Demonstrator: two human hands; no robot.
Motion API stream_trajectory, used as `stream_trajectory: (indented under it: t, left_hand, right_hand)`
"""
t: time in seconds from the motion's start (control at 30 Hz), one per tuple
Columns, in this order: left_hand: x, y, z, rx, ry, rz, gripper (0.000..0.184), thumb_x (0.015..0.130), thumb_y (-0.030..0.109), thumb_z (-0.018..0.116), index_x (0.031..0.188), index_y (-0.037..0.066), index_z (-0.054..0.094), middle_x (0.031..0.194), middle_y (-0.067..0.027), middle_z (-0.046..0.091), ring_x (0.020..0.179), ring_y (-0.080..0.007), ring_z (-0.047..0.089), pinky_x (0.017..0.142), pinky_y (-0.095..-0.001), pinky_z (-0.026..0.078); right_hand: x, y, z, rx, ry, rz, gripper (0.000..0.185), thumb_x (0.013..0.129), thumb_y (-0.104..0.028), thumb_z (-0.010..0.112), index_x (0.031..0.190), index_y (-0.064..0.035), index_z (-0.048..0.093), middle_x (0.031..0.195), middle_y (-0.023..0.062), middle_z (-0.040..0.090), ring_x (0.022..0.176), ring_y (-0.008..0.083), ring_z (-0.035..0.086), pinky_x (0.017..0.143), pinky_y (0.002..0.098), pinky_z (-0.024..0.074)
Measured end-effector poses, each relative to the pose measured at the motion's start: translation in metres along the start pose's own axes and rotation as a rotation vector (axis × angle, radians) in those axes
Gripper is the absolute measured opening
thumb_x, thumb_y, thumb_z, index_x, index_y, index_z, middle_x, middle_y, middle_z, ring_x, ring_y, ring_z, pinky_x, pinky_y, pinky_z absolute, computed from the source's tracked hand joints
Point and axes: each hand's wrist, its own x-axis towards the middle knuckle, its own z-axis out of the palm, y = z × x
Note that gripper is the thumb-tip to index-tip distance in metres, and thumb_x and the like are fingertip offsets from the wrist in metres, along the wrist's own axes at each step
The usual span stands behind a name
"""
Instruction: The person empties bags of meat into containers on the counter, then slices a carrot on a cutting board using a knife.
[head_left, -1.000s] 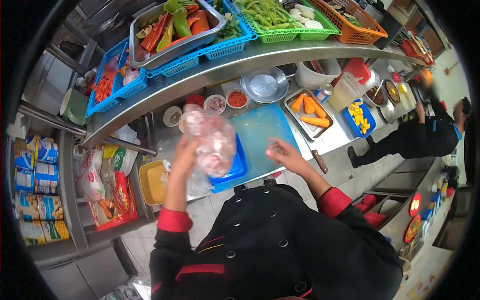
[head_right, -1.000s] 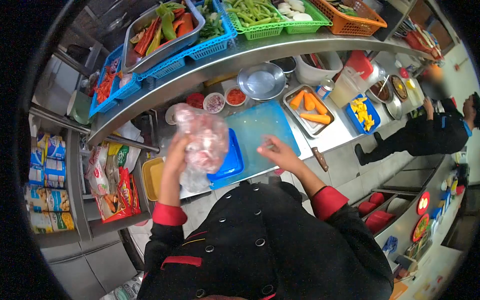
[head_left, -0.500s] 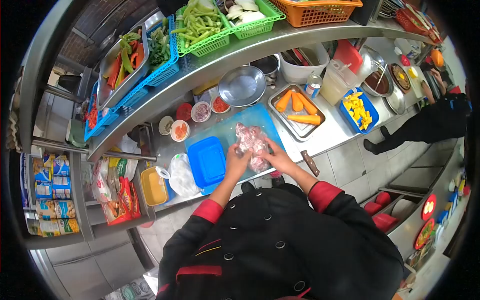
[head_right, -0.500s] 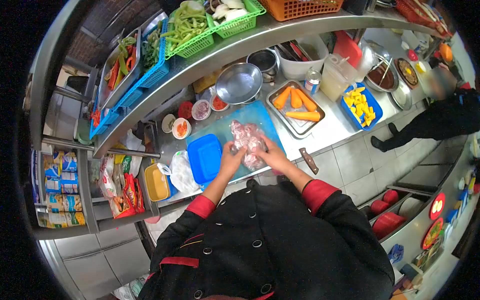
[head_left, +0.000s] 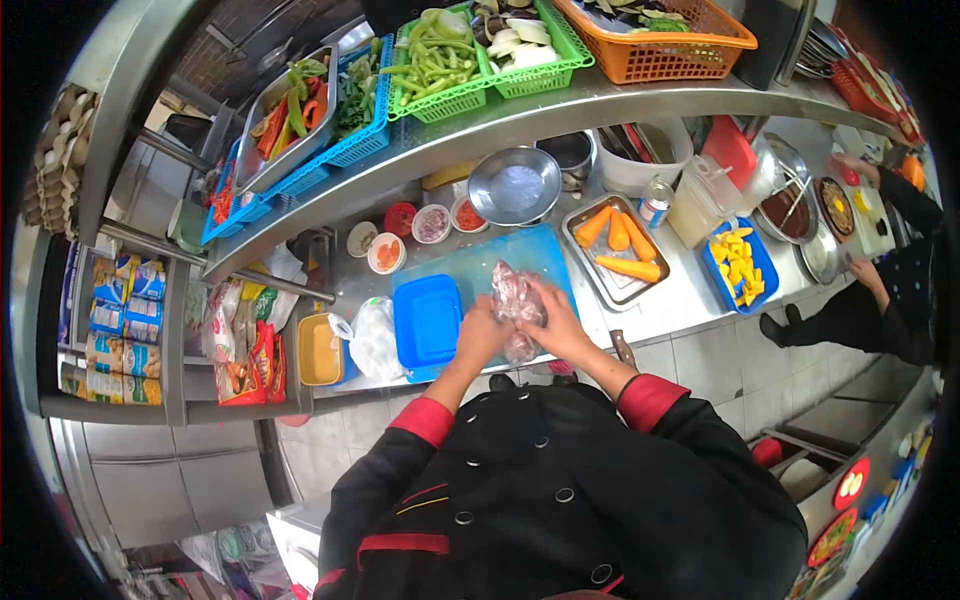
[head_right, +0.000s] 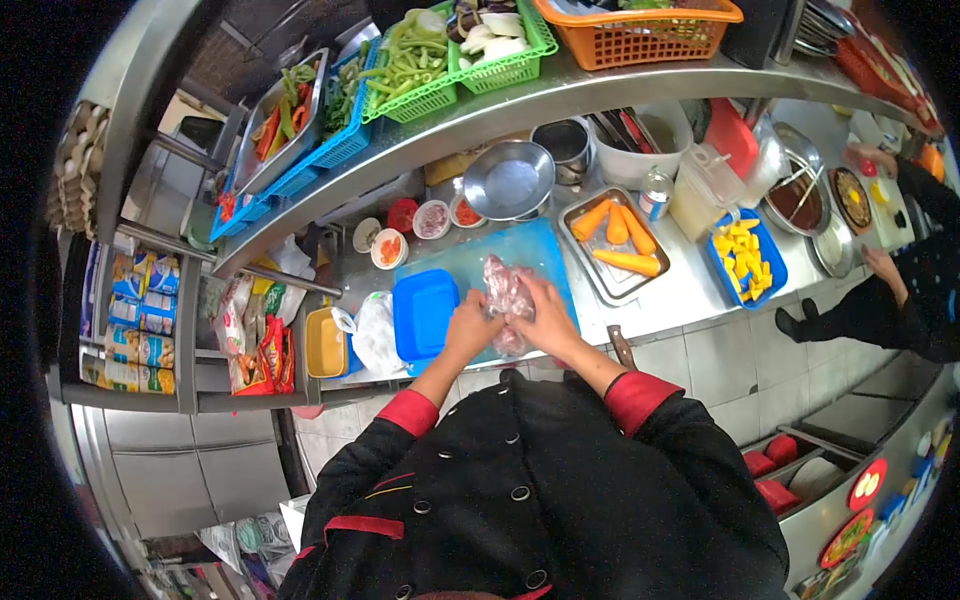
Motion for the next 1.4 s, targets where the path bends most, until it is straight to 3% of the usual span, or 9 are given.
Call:
stream_trajectory:
  t: [0.37,0.6,0.83,1.07,1.13,1.2,1.3,1.37,1.4]
  left_hand:
    - [0.023,0.009,0.003,0.153,-0.077,0.038,0.041,0.077,0.016,0.071,0.111,0.001,0.055,0.118,-0.0289,0.059,0.105,-0.0513,0.061,0.086,-0.0565,0.052]
    - [0.027,-0.004,0.005,0.192,-0.013,0.141,0.042,0.077,0.008,0.068,0.117,0.003,0.058,0.112,-0.0282,0.063,0.099,-0.0504,0.064,0.083,-0.0559,0.053]
    - [0.047,-0.039,-0.005,-0.079,0.004,0.179,0.025,0.081,0.008,0.061,0.103,0.002,0.071,0.09,-0.0254,0.072,0.086,-0.0427,0.07,0.075,-0.0498,0.055]
    - [0.031,-0.006,-0.045,0.233,0.074,0.152,0.028,0.082,0.017,0.063,0.104,0.004,0.073,0.086,-0.0233,0.073,0.081,-0.0397,0.072,0.074,-0.0474,0.057]
    - [0.035,-0.006,-0.047,0.406,0.015,0.154,0.026,0.083,0.018,0.063,0.102,0.005,0.074,0.079,-0.0214,0.072,0.078,-0.04,0.072,0.072,-0.0478,0.057]
    - [0.044,-0.017,-0.037,0.396,0.017,0.22,0.023,0.087,0.018,0.06,0.095,0.002,0.075,0.076,-0.017,0.072,0.07,-0.0346,0.072,0.065,-0.0439,0.057]
    - [0.05,-0.027,-0.023,-0.224,-0.266,-0.028,0.02,0.094,0.015,0.058,0.1,0.003,0.073,0.074,-0.0076,0.068,0.063,-0.0222,0.065,0.056,-0.0366,0.052]
    - [0.046,-0.028,-0.012,-0.991,-0.39,-0.343,0.015,0.099,0.012,0.057,0.108,0.005,0.067,0.075,0.0006,0.058,0.065,-0.012,0.055,0.055,-0.0293,0.045]
    - [0.043,-0.022,-0.009,-0.99,-0.394,-0.337,0.015,0.099,0.012,0.057,0.108,0.005,0.067,0.075,0.0006,0.058,0.065,-0.012,0.055,0.055,-0.0293,0.045]
  right_hand:
    - [0.012,0.03,0.017,0.061,-0.106,0.323,0.131,0.072,-0.058,0.084,0.162,-0.0029,0.007,0.159,0.0412,0.015,0.151,0.0516,0.019,0.121,0.0502,0.0276]
    - [0.021,0.035,0.027,-0.049,-0.112,0.385,0.129,0.073,-0.058,0.08,0.162,-0.0055,0.003,0.157,0.0432,0.019,0.149,0.0532,0.023,0.121,0.0507,0.0275]
    - [0.027,0.019,0.026,-0.06,-0.081,0.399,0.123,0.074,-0.057,0.079,0.162,-0.0098,0.008,0.154,0.0421,0.026,0.143,0.0546,0.034,0.116,0.0534,0.0373]
    - [0.01,0.008,0.023,-0.214,0.043,0.328,0.093,0.081,-0.048,0.074,0.155,-0.0122,0.03,0.153,0.0283,0.033,0.134,0.0478,0.047,0.11,0.054,0.0432]
    - [0.008,0.011,0.027,-0.106,0.157,0.008,0.078,0.084,-0.04,0.072,0.15,-0.0128,0.041,0.15,0.0267,0.039,0.135,0.0464,0.046,0.111,0.0564,0.0397]
    - [0.014,0.006,0.032,-0.146,0.126,-0.019,0.069,0.084,-0.037,0.072,0.144,-0.0118,0.047,0.145,0.0251,0.044,0.131,0.0454,0.047,0.111,0.0542,0.0391]
    - [0.012,0.0,0.035,-0.231,0.137,-0.059,0.053,0.085,-0.031,0.071,0.132,-0.0104,0.059,0.134,0.0217,0.054,0.125,0.0435,0.05,0.109,0.0519,0.0384]
    - [0.013,0.0,0.034,-0.279,0.196,-0.07,0.046,0.085,-0.028,0.071,0.126,-0.01,0.063,0.128,0.0198,0.058,0.123,0.0426,0.051,0.108,0.0517,0.0384]
    - [0.015,0.007,0.035,-0.225,0.228,-0.081,0.04,0.086,-0.026,0.071,0.122,-0.0096,0.064,0.125,0.0186,0.059,0.122,0.0426,0.052,0.107,0.0515,0.0398]
